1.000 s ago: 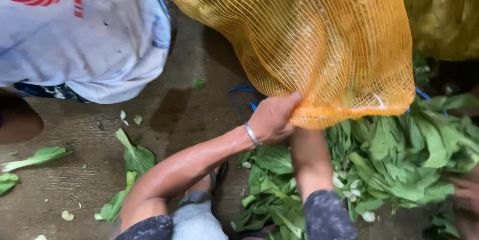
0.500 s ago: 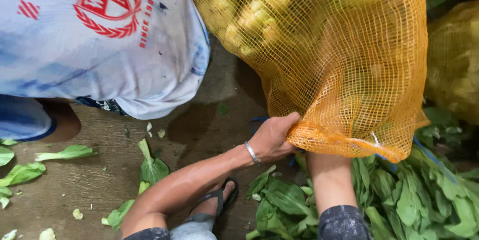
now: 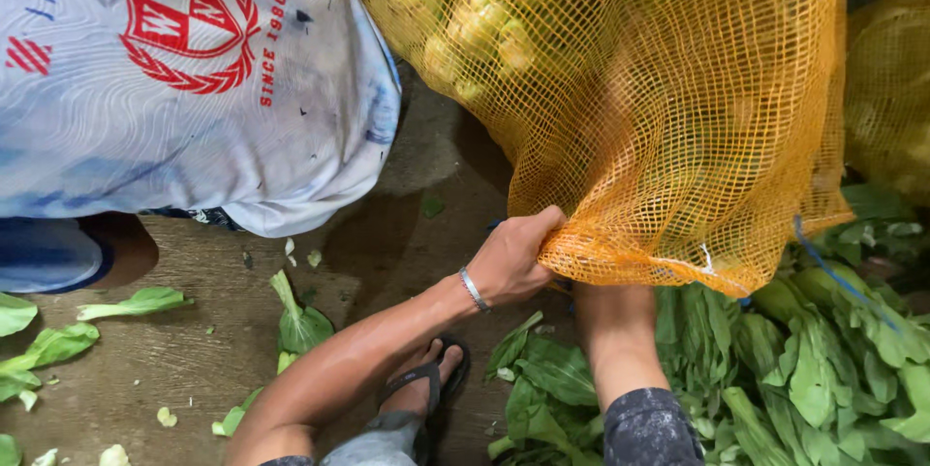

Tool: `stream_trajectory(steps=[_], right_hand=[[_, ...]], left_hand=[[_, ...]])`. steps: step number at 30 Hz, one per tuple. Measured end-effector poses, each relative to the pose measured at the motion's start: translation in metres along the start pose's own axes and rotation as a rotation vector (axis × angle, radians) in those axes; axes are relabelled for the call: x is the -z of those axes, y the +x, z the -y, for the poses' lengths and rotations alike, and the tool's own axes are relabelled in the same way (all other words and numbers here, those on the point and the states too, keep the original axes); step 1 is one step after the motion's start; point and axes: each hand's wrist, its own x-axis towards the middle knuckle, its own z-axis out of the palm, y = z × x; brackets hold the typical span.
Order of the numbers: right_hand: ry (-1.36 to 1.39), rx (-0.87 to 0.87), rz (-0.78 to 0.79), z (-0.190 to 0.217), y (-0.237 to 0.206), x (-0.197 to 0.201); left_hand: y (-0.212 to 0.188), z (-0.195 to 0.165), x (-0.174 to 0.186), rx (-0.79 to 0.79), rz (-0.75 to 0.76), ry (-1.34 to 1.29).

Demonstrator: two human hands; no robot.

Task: The person sits on the floor of a produce processing area surrounded by piles of leafy green vegetables. They pick up bok choy heads one at a time, cut off the root ends and outer leaves with a small knife, drop the trimmings aside, and place the trimmed heads into an orange mesh sack, occasionally adjusting the sack open.

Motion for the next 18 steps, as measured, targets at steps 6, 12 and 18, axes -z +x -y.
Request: stream_trajectory(steps=[6,12,18], right_hand=[[-0.01,-0.005,0.002,-0.001,0.003,-0.004],[-0.001,-0.015,0.007,-0.007,0.004,-0.008],[0.001,-0.018,0.01,-0.013,0.003,-0.008]], left_hand=[[-0.004,0.006,0.001,-0.056,-0.021,0.046],[-0.005,0.014,0.002,-0.046,0.002,0.02],[0.003,0.018,-0.002,-0.026,-0.031,0.041]])
